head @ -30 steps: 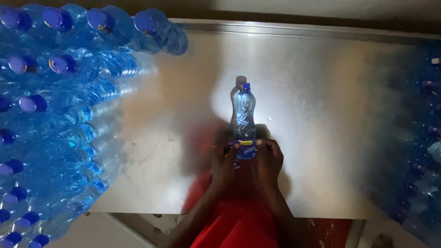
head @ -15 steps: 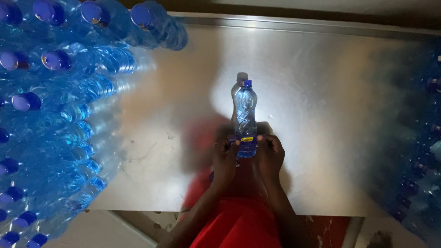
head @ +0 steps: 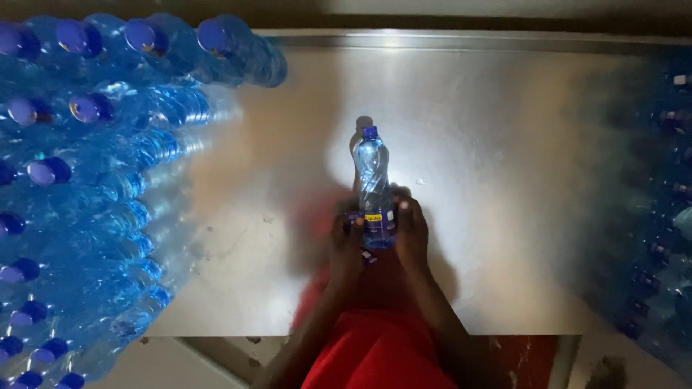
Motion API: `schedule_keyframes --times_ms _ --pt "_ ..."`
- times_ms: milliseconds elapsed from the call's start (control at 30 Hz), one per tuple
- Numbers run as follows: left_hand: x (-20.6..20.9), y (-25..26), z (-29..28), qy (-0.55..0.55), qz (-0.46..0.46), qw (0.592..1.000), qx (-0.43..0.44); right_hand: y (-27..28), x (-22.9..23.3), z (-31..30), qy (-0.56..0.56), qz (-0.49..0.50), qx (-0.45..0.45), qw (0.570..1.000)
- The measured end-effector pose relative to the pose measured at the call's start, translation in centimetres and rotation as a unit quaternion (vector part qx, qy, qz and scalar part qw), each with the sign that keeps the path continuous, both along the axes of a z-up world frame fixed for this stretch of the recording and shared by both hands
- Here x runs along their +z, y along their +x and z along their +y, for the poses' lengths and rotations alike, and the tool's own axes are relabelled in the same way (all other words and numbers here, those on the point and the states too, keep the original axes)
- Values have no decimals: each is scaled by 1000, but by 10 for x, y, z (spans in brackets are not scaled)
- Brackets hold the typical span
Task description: Manually applying adhesive labels to plastic water bottles and organizing them on a stainless steel workbench.
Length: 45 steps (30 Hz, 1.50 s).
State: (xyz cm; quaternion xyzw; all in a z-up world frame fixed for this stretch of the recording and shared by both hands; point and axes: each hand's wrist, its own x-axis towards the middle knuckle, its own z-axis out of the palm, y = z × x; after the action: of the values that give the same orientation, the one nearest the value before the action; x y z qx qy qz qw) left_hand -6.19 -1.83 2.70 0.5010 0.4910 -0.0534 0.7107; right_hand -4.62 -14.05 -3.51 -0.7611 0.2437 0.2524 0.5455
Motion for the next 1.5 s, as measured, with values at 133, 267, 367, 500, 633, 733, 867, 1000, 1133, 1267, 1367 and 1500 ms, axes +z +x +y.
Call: schedule_keyframes --times_ms 133,267,367,500,633,733,867,1000,1133,1267,1367,1500 --pt "13 3 4 -10 40 999 -4 2 -6 2 -13 44 64 997" --pt "-59 -43 -13 -15 -41 999 2 1 -30 -7 183 125 -104 970" --pt "-86 -54 -30 -54 -80 994 47 9 -13 -9 277 187 -196 922" --pt "-29 -31 -23 -74 -148 984 67 5 -1 -13 345 255 -264 864" --pt "-28 -23 -21 -80 -159 984 -1 -17 -52 -41 398 255 -224 852" --pt "-38 -23 -30 -89 -164 976 -109 -33 -68 -50 460 254 -249 814" --pt "-74 -39 -58 88 -207 953 -205 -49 -107 -82 522 218 -265 781" --pt "-98 -60 -43 77 -266 929 -246 -50 -83 -93 400 118 -195 888" --pt "-107 -19 -45 246 -399 836 -287 -16 -16 -94 175 -31 -92 980" --pt "-87 -11 -56 282 -414 722 -478 -7 -11 -150 121 -87 -71 986" --pt "-74 2 -51 246 -429 724 -481 11 -52 -223 25 -144 -145 979" --pt "7 14 0 431 -366 699 -437 65 -50 -306 -355 -236 -77 901"
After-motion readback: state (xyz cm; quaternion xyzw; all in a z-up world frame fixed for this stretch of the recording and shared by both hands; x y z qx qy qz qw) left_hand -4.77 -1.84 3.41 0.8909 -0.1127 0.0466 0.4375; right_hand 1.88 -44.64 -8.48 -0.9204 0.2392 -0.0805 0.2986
